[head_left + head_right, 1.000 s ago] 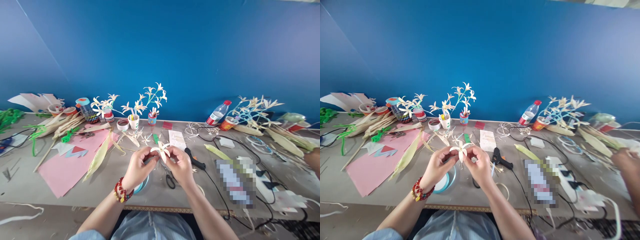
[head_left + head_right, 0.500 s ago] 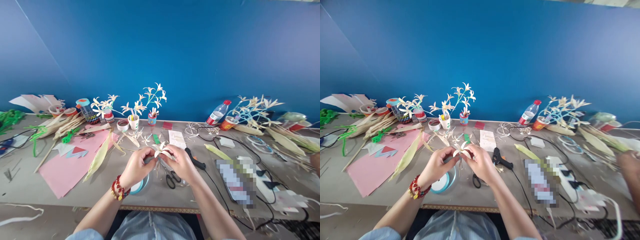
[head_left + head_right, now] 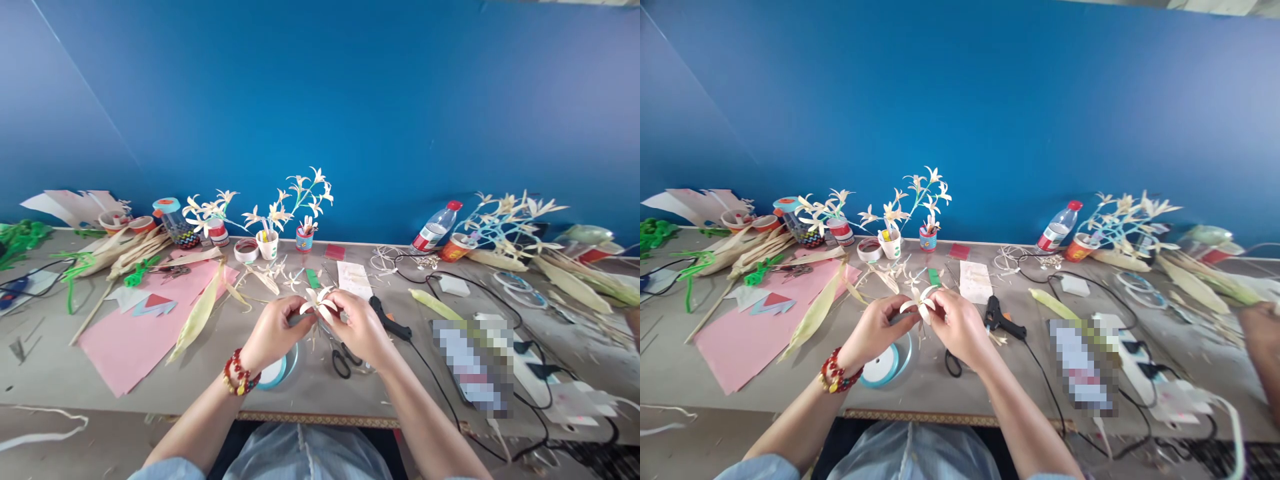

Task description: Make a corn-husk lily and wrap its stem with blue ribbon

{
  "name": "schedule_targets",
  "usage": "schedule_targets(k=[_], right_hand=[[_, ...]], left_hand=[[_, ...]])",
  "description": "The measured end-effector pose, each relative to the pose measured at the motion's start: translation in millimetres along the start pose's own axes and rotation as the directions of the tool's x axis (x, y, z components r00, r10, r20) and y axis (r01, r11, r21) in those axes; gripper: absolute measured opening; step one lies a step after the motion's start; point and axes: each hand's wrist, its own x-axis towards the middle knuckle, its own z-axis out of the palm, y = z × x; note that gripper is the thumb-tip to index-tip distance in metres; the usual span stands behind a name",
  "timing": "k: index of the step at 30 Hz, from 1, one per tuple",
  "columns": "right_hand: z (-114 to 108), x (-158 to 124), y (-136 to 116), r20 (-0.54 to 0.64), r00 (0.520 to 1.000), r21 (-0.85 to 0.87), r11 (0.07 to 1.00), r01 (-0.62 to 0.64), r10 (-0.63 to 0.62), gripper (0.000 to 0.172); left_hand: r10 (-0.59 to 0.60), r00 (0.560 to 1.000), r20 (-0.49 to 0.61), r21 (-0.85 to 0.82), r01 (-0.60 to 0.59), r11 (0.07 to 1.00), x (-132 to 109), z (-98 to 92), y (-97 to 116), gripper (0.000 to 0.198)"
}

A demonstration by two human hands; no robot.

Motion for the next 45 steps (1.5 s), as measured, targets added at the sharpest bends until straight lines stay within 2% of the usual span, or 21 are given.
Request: schedule_targets(k=[7, 10, 12, 15, 20, 26, 33, 37, 39, 41, 45], right_hand=[[0.5, -0.5, -1.6, -0.046, 0.999, 0.022, 1.0, -0.015, 0.016, 0.02], [2.5, -3.2, -1.1, -0.04, 0.999, 0.188, 0.982, -0.02, 0.028, 0.014], [6.7, -7.8, 0.1, -0.041, 0.996, 0.313, 0.948, -0.063, 0.079, 0.016], [15.1, -16.2, 0.5, -0.085, 0.983, 0.355, 0.927, -0.122, 0.162, 0.016], [21.4, -22.1, -5.7, -0.188, 0.974, 0.198, 0.976, -0.089, 0.127, 0.015], [22.6, -20.4, -7.7, -0.305, 0.952, -0.054, 0.999, -0.006, -0.01, 0.01], [27.2, -20.1, -7.8, -0.346, 0.915, -0.359, 0.93, 0.076, -0.208, 0.016], [29.4, -19.4, -8.1, -0.332, 0.905, -0.448, 0.889, 0.097, -0.266, 0.019], [29.9, -19.9, -7.2, -0.325, 0.906, -0.424, 0.898, 0.118, -0.272, 0.017], [29.0, -21.0, -6.0, -0.333, 0.909, -0.328, 0.935, 0.137, -0.251, 0.015], [22.9, -23.6, -6.7, -0.307, 0.949, -0.011, 0.998, 0.069, -0.069, 0.012]], left_hand=[[-0.03, 0.999, -0.031, -0.083, 0.027, 0.996, -0.2, 0.7, 2.4, 0.009], [-0.045, 0.997, -0.061, -0.171, 0.034, 0.985, -0.4, 0.8, 2.9, 0.006], [-0.063, 0.995, -0.077, -0.238, 0.043, 0.97, -0.5, 2.1, 1.8, 0.007], [-0.088, 0.989, -0.12, -0.316, 0.046, 0.948, -1.1, 6.3, -1.5, 0.01], [-0.055, 0.98, -0.19, -0.31, -0.007, 0.951, -2.9, 14.3, -4.3, 0.011], [-0.016, 0.966, -0.258, -0.234, -0.046, 0.971, -3.5, 19.6, -3.4, 0.007], [-0.016, 0.971, -0.24, -0.314, -0.062, 0.948, -5.7, 23.2, 0.2, 0.017], [-0.044, 0.951, -0.307, -0.278, -0.046, 0.959, -4.9, 27.6, -0.2, 0.026], [-0.052, 0.94, -0.339, -0.268, -0.044, 0.962, -4.5, 29.4, -1.2, 0.028], [-0.07, 0.937, -0.342, -0.307, -0.041, 0.951, -4.5, 30.2, -1.9, 0.028], [-0.128, 0.944, -0.303, -0.429, -0.016, 0.903, -5.3, 28.8, -2.4, 0.028]])
